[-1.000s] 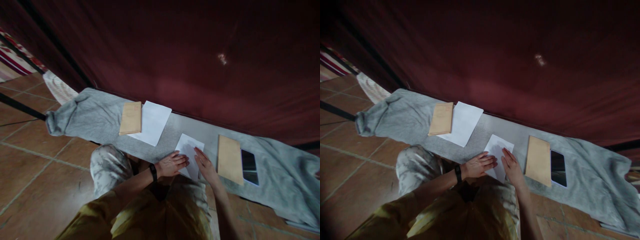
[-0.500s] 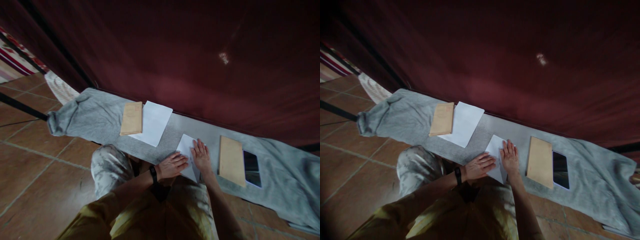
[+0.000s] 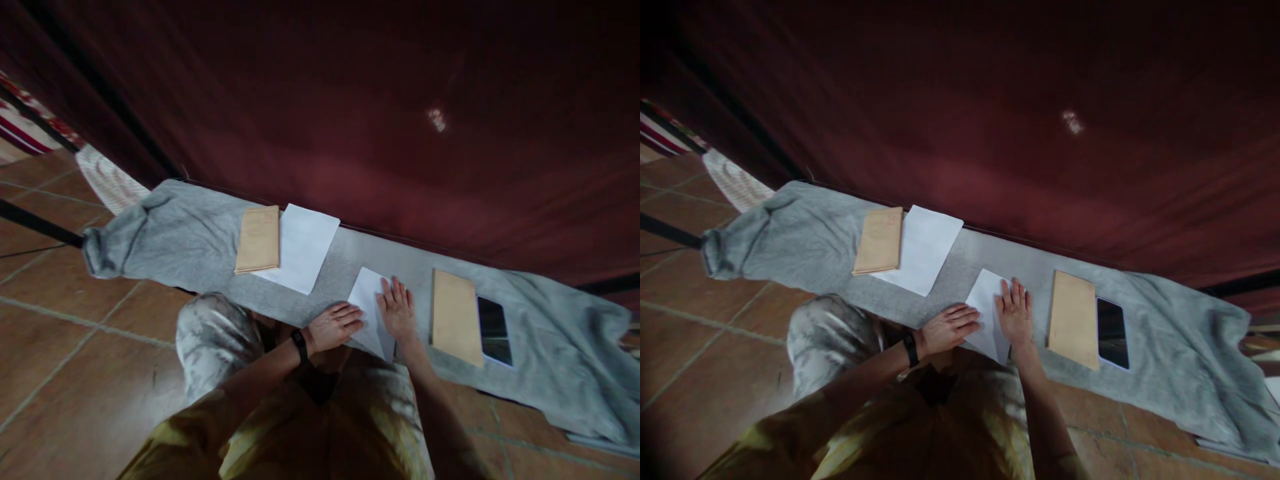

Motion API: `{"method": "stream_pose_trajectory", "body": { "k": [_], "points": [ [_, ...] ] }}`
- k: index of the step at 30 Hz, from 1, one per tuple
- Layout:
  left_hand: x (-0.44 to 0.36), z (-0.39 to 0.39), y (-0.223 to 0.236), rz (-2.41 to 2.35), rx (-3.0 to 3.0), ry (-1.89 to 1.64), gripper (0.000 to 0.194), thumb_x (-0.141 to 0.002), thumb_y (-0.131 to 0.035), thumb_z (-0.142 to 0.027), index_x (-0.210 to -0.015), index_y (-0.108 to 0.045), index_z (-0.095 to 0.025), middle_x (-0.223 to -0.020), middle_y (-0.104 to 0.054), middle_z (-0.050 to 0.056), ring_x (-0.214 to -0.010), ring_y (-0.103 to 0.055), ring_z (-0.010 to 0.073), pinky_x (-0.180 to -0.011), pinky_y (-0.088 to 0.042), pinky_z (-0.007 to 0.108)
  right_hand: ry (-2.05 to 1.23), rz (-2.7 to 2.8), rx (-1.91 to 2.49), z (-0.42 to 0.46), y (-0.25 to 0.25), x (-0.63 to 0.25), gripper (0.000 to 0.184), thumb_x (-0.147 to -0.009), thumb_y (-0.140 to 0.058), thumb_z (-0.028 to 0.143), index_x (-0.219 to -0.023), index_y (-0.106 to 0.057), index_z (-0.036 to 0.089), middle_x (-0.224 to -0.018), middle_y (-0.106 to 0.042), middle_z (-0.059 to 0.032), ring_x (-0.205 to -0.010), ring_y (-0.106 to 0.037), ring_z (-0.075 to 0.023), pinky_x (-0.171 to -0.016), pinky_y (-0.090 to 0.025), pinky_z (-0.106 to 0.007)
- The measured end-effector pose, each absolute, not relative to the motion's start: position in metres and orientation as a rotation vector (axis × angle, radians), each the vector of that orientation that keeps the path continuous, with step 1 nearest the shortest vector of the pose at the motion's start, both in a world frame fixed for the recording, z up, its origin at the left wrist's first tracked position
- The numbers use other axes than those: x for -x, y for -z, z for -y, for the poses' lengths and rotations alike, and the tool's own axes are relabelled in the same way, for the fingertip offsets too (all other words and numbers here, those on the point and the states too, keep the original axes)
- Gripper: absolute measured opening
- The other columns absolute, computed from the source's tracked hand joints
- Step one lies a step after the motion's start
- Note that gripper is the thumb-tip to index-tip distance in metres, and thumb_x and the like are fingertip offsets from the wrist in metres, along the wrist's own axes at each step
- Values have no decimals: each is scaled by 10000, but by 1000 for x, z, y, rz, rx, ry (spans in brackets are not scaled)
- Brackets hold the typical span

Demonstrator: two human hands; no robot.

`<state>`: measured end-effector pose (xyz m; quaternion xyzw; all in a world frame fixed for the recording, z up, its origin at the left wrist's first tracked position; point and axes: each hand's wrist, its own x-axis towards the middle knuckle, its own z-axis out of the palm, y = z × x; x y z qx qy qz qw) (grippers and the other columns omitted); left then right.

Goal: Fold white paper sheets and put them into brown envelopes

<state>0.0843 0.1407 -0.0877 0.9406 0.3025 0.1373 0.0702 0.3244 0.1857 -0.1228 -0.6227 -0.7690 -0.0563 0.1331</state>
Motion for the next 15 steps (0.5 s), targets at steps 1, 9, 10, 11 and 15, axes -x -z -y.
{"method": "stream_pose_trajectory", "body": {
  "k": [1,9,10,11,15],
  "points": [
    [-84,-141,88,-909,-2819,-421,406,-912,-614,-245,-1316,-604,-213,-1449,-581,67,-1382,-480,211,-1215,-314,397,163,2211,1815,-183,121,-323,537,-1061,-367,384,-1548,-367,158,-1620,-301,-180,-1460,-338,-342,-1165,-268,-553],
    [-81,-147,88,-935,-2599,-521,438,-853,-600,-112,-1271,-630,-236,-1438,-592,46,-1377,-488,188,-1207,-345,401,41,2294,1680,-154,112,-318,513,-1051,-414,332,-1549,-367,220,-1613,-341,-117,-1475,-333,-293,-1185,-268,-525],
    [-81,-148,88,-941,-2572,-547,448,-837,-598,-92,-1259,-638,-235,-1446,-584,46,-1387,-477,191,-1207,-349,409,32,2276,1692,-153,112,-320,511,-1050,-417,330,-1546,-374,217,-1610,-347,-116,-1473,-341,-289,-1187,-271,-518],
    [-81,-149,87,-950,-2548,-574,459,-821,-598,-76,-1249,-645,-233,-1457,-573,46,-1400,-463,197,-1209,-349,420,24,2256,1704,-153,112,-323,506,-1050,-418,327,-1542,-382,214,-1607,-354,-115,-1470,-348,-286,-1189,-272,-514],
    [-80,-153,90,-993,-2469,-656,480,-789,-588,-37,-1222,-665,-227,-1471,-560,56,-1404,-461,212,-1200,-369,458,-43,2212,1687,-152,112,-340,491,-1046,-415,309,-1525,-412,203,-1592,-384,-115,-1466,-358,-281,-1194,-285,-522]
  ]
}}
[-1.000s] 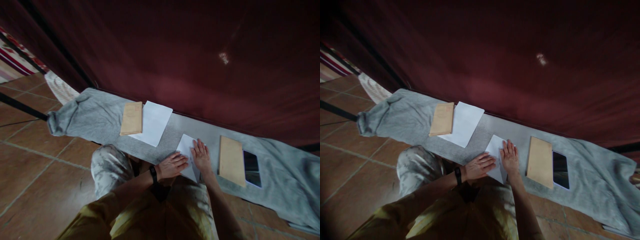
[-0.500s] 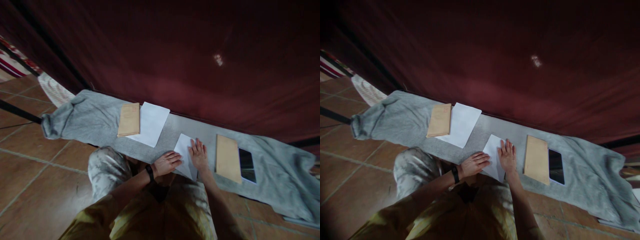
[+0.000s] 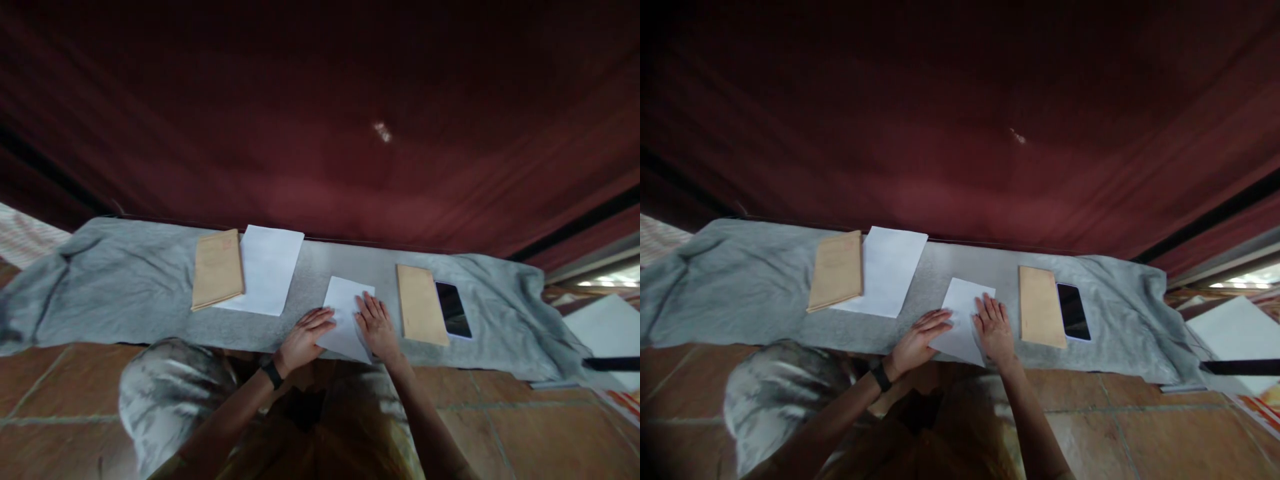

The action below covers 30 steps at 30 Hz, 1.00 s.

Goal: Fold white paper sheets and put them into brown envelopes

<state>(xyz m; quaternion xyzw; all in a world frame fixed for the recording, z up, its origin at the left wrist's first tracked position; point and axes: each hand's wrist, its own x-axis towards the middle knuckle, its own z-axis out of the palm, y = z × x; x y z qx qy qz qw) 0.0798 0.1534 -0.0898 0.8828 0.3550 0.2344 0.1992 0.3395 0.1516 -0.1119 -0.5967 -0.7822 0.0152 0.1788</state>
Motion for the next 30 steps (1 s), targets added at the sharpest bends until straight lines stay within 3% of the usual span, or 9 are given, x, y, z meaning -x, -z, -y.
{"method": "stream_pose_trajectory", "body": {
  "k": [7,16,21,26,30],
  "points": [
    [-79,-156,94,-1006,-2370,-721,626,-732,-485,71,-1232,-667,-259,-1370,-647,9,-1304,-560,166,-1159,-435,450,-308,2161,1448,-124,117,-376,506,-986,-356,124,-1462,-499,219,-1502,-520,-87,-1411,-451,-218,-1185,-357,-509],
    [-85,-141,88,-1021,-2359,-761,646,-713,-471,88,-1212,-678,-268,-1303,-685,5,-1255,-590,177,-1114,-482,443,-370,2121,1416,-95,114,-379,652,-842,-479,51,-1470,-475,228,-1501,-516,-91,-1410,-442,-250,-1180,-352,-540],
    [-84,-143,91,-1010,-2417,-749,680,-726,-442,112,-1259,-652,-253,-1336,-666,22,-1280,-571,175,-1118,-479,443,-313,2017,1433,-102,117,-375,522,-882,-462,60,-1358,-590,233,-1362,-625,-96,-1286,-547,-251,-1095,-437,-485],
    [-79,-157,93,-1092,-2403,-730,534,-832,-468,40,-1234,-674,-244,-1348,-656,43,-1300,-557,192,-1120,-479,454,-304,2015,1559,-106,118,-372,527,-861,-481,65,-1347,-613,221,-1367,-623,-96,-1233,-570,-254,-1038,-457,-437],
    [-70,-168,90,-1014,-2377,-693,515,-861,-420,17,-1199,-697,-254,-1341,-662,25,-1285,-572,170,-1109,-493,418,-258,2109,1596,-103,114,-369,582,-845,-464,53,-1383,-591,234,-1461,-561,-73,-1333,-504,-241,-1113,-385,-445]
  ]
}}
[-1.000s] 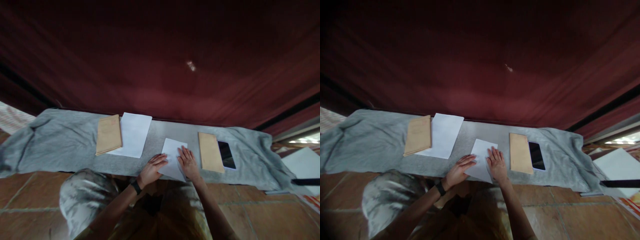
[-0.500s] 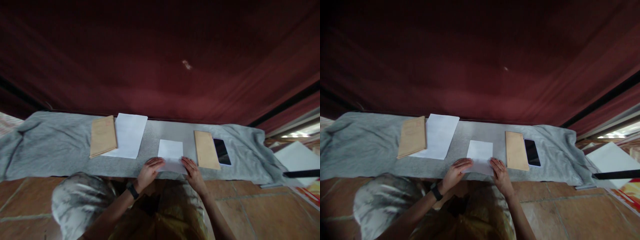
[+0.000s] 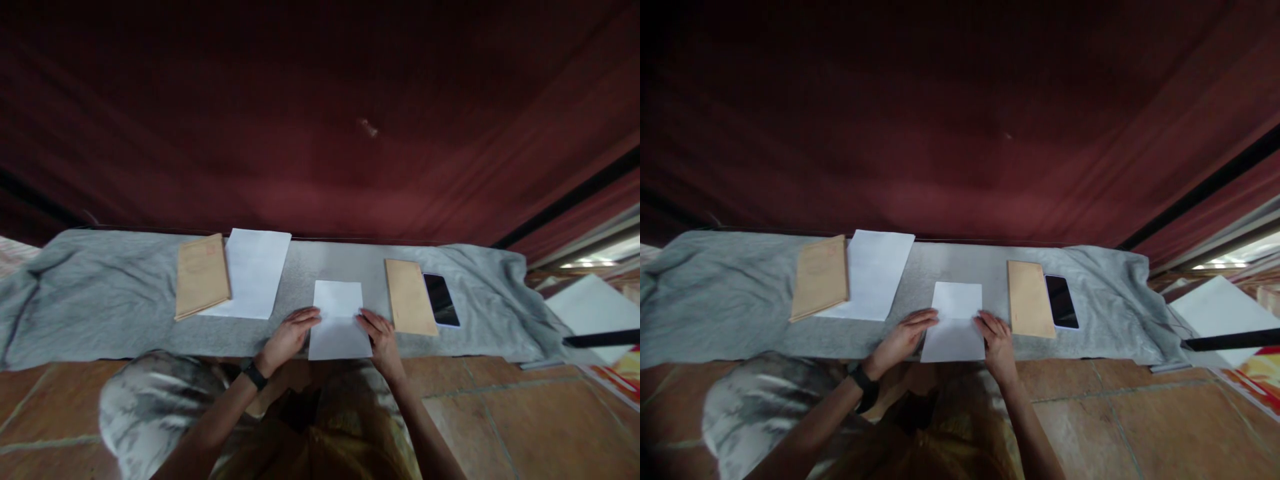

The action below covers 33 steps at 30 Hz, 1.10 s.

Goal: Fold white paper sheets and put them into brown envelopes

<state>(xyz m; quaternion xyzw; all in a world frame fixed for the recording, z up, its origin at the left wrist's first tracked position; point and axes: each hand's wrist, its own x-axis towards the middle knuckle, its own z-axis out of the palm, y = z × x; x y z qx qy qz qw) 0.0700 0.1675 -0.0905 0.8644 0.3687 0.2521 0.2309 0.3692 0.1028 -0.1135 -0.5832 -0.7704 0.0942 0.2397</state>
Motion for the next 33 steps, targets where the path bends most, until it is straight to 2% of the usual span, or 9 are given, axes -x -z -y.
{"method": "stream_pose_trajectory", "body": {
  "k": [3,5,8,11,17,27,33],
  "points": [
    [-73,-174,81,-1042,-2332,-696,511,-891,-385,-8,-1238,-678,-244,-1350,-658,26,-1290,-569,149,-1122,-477,381,-237,2208,1587,-99,108,-366,659,-840,-451,48,-1467,-502,242,-1528,-494,-60,-1411,-430,-228,-1180,-297,-466],
    [-87,-178,74,-1067,-2359,-645,443,-956,-403,-98,-1315,-628,-232,-1423,-607,35,-1354,-515,155,-1166,-425,387,-244,2256,1581,-98,104,-365,692,-837,-456,57,-1504,-450,243,-1554,-459,-58,-1437,-399,-225,-1203,-259,-472],
    [-121,-183,68,-993,-2500,-455,435,-1011,-465,-316,-1432,-519,-219,-1541,-483,54,-1457,-389,198,-1226,-316,436,-244,2292,1576,-98,100,-364,708,-835,-486,95,-1524,-418,240,-1566,-438,-68,-1448,-386,-238,-1212,-244,-487],
    [-154,-189,75,-963,-2581,-327,480,-1038,-400,-404,-1476,-462,-218,-1580,-425,57,-1489,-329,217,-1242,-256,460,-223,2309,1575,-98,99,-364,752,-800,-504,91,-1531,-403,235,-1575,-422,-70,-1453,-380,-244,-1214,-245,-497],
    [-170,-210,98,-1048,-2665,-342,519,-1047,-339,-448,-1519,-391,-238,-1618,-355,55,-1522,-247,215,-1257,-160,486,-223,2315,1601,-97,99,-363,854,-728,-507,50,-1548,-373,248,-1592,-391,-50,-1458,-374,-246,-1219,-242,-489],
    [-136,-228,105,-1197,-2682,-378,548,-1046,-305,-426,-1553,-324,-218,-1622,-342,87,-1514,-270,214,-1252,-170,470,-238,2310,1616,-98,97,-363,822,-736,-485,47,-1529,-413,251,-1590,-396,-42,-1453,-382,-235,-1223,-232,-479],
    [-140,-221,99,-1233,-2678,-358,538,-1038,-336,-419,-1523,-382,-192,-1603,-377,104,-1505,-296,233,-1250,-181,483,-242,2309,1613,-98,98,-362,794,-747,-511,85,-1522,-426,234,-1589,-398,-52,-1456,-375,-247,-1221,-236,-484]
  ]
}}
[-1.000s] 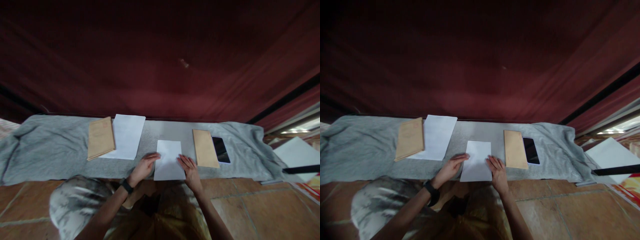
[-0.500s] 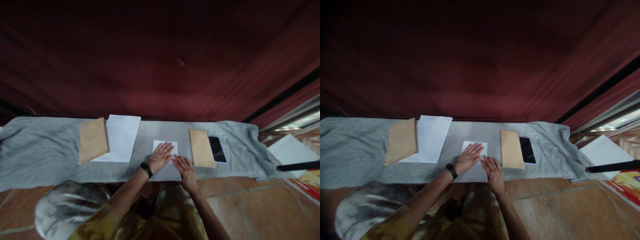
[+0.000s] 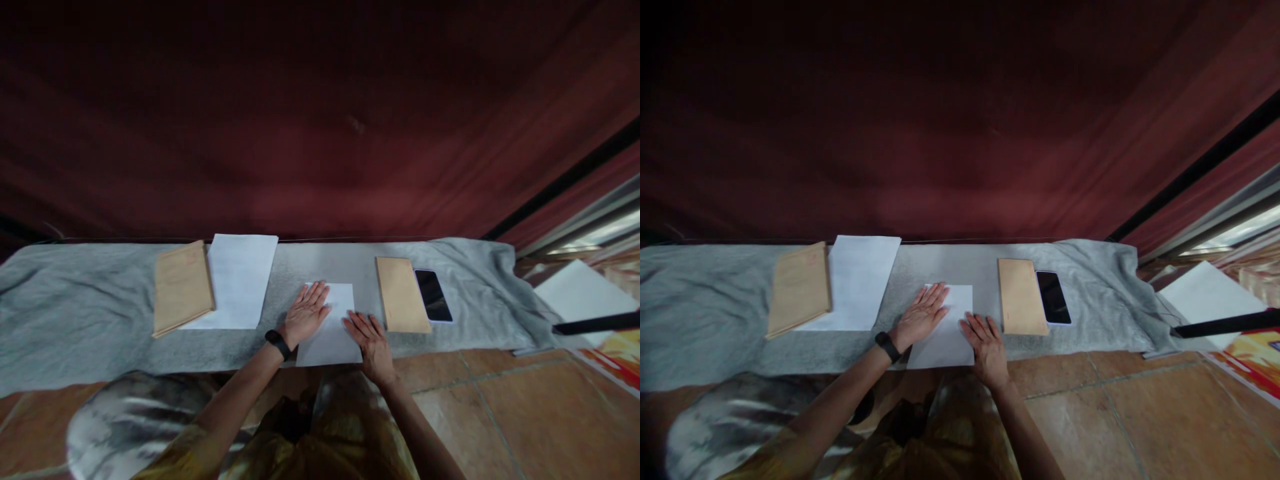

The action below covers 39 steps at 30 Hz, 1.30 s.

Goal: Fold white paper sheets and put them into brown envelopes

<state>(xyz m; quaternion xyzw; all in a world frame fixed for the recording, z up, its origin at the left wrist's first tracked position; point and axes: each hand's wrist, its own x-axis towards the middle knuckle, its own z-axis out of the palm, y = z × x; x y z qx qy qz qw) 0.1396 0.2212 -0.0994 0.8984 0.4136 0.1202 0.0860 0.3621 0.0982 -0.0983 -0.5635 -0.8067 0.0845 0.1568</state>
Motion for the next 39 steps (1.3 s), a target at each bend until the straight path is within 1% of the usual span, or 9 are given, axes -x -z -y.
{"method": "stream_pose_trajectory", "body": {
  "k": [5,9,11,14,18,24,31,35,39],
  "points": [
    [-171,-216,97,-990,-2724,-322,500,-1045,-329,-402,-1513,-400,-243,-1600,-392,45,-1510,-278,203,-1256,-174,470,-227,2290,1617,-98,100,-362,806,-763,-502,94,-1545,-383,246,-1579,-415,-52,-1447,-390,-247,-1221,-239,-483],
    [-183,-217,99,-969,-2752,-349,510,-1049,-319,-401,-1527,-379,-234,-1605,-380,56,-1509,-282,202,-1257,-168,471,-229,2286,1613,-98,100,-361,851,-744,-538,117,-1563,-341,230,-1560,-446,-64,-1441,-397,-254,-1219,-244,-485],
    [-182,-219,100,-978,-2754,-354,520,-1049,-320,-407,-1531,-371,-218,-1607,-374,70,-1508,-286,202,-1256,-172,464,-229,2292,1613,-98,100,-361,872,-735,-545,116,-1569,-325,234,-1565,-437,-61,-1440,-397,-258,-1215,-247,-490],
    [-175,-222,100,-1011,-2743,-339,530,-1049,-318,-403,-1534,-362,-192,-1615,-355,88,-1513,-272,206,-1254,-172,456,-237,2298,1622,-98,99,-361,849,-740,-528,100,-1559,-353,238,-1585,-404,-52,-1446,-388,-255,-1217,-238,-488],
    [-159,-225,102,-1076,-2723,-324,538,-1051,-305,-411,-1545,-334,-200,-1615,-358,87,-1518,-259,199,-1252,-168,445,-268,2301,1620,-98,99,-362,805,-755,-513,100,-1541,-393,227,-1592,-388,-55,-1456,-373,-253,-1221,-221,-484],
    [-128,-225,106,-1178,-2719,-328,560,-1049,-299,-439,-1552,-318,-195,-1609,-367,97,-1510,-281,216,-1249,-182,456,-247,2292,1605,-97,99,-362,824,-739,-490,66,-1543,-389,214,-1590,-393,-60,-1458,-371,-251,-1222,-222,-483],
    [-108,-212,102,-1279,-2726,-295,582,-1041,-338,-455,-1551,-327,-175,-1613,-355,107,-1517,-266,228,-1258,-157,460,-178,2291,1588,-96,104,-363,831,-749,-445,6,-1549,-374,221,-1582,-410,-50,-1453,-382,-238,-1225,-220,-485],
    [-101,-203,94,-1295,-2734,-229,594,-1047,-285,-482,-1557,-318,-179,-1619,-341,89,-1527,-234,208,-1263,-148,448,-160,2294,1573,-95,105,-363,852,-741,-466,2,-1556,-356,224,-1578,-417,-55,-1448,-390,-241,-1222,-228,-486],
    [-93,-195,88,-1269,-2745,-169,575,-1057,-241,-470,-1552,-333,-194,-1634,-306,59,-1531,-217,200,-1266,-145,447,-164,2286,1577,-93,105,-363,844,-736,-488,12,-1550,-365,194,-1579,-415,-70,-1444,-394,-245,-1225,-224,-484]
  ]
}}
